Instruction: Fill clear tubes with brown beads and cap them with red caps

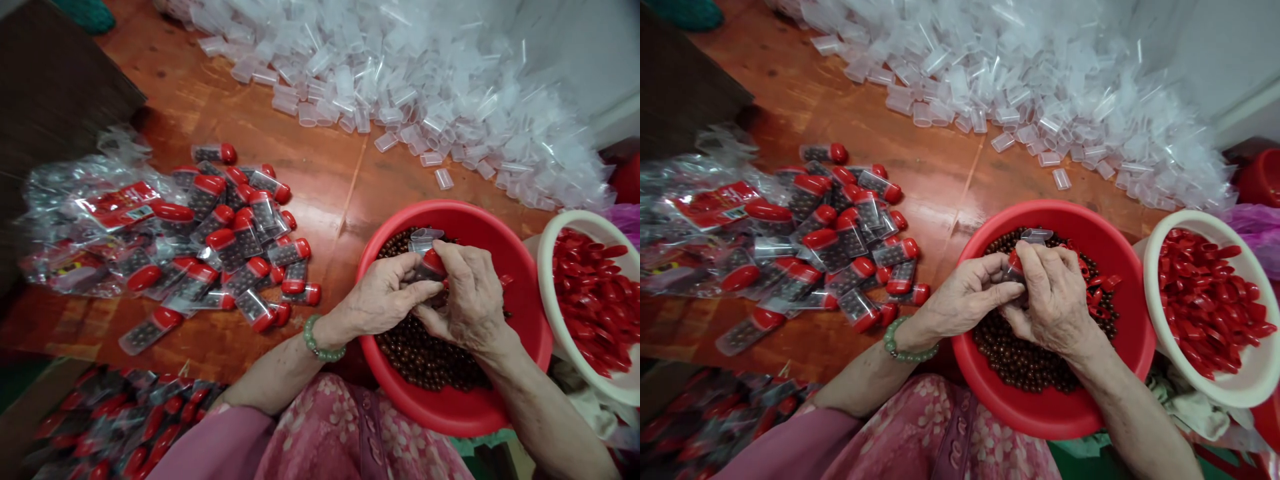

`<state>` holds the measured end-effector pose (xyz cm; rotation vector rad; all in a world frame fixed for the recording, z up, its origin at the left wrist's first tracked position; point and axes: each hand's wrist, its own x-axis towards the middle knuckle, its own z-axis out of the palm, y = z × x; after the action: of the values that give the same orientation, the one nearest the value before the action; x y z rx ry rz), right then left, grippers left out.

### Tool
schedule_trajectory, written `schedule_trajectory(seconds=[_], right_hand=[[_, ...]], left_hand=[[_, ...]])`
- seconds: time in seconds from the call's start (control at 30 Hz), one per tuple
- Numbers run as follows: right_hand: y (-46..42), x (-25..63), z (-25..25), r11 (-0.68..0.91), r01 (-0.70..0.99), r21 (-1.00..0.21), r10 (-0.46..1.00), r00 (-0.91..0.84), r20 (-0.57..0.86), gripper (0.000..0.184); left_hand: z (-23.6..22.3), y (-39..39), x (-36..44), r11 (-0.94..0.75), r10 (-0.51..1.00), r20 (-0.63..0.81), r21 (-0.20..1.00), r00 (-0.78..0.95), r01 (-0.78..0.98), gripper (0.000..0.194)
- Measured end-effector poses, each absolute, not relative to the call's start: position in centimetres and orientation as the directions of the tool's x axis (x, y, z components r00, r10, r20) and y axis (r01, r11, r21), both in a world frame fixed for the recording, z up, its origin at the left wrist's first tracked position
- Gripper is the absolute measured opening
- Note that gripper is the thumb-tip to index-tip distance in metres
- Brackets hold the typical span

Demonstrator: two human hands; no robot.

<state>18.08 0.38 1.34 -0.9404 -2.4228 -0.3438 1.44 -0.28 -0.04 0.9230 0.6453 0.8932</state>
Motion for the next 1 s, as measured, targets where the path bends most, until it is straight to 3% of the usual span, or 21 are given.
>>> schedule_trajectory(seconds=[0.27, 0.37, 0.5, 0.57, 0.73, 0.87, 1.0], right_hand=[[0.4, 18.1, 1.4, 0.726, 0.676, -0.126, 0.629, -0.581, 0.516, 0.069], [0.5, 18.4, 1.3, 0.715, 0.667, -0.211, 0.668, -0.562, 0.487, 0.075], [0.5, 18.6, 1.0, 0.713, 0.642, -0.283, 0.689, -0.563, 0.457, 0.089], [0.4, 18.5, 1.0, 0.719, 0.627, -0.302, 0.686, -0.565, 0.459, 0.087], [0.6, 18.9, 1.5, 0.73, 0.637, -0.245, 0.647, -0.532, 0.546, 0.076], [0.4, 20.1, 2.4, 0.652, 0.739, -0.17, 0.661, -0.445, 0.604, 0.079], [-0.1, 20.4, 2.5, 0.65, 0.746, -0.147, 0.657, -0.454, 0.602, 0.08]], left_hand=[[-0.3, -0.3, 0.9, 0.396, 0.828, -0.092, 0.795, 0.553, -0.46, 0.028], [-0.9, -0.2, 1.0, 0.469, 0.807, -0.097, 0.705, 0.582, -0.533, 0.042], [-1.2, -0.1, 1.2, 0.507, 0.795, -0.101, 0.652, 0.598, -0.564, 0.046], [-1.1, -0.1, 1.2, 0.533, 0.781, -0.107, 0.628, 0.616, -0.567, 0.047], [-0.9, -0.1, 1.2, 0.477, 0.814, -0.106, 0.682, 0.571, -0.554, 0.039], [-1.4, -0.1, 1.4, 0.359, 0.892, -0.101, 0.751, 0.441, -0.555, 0.043], [-1.6, -0.1, 1.6, 0.319, 0.903, -0.078, 0.78, 0.423, -0.538, 0.045]])
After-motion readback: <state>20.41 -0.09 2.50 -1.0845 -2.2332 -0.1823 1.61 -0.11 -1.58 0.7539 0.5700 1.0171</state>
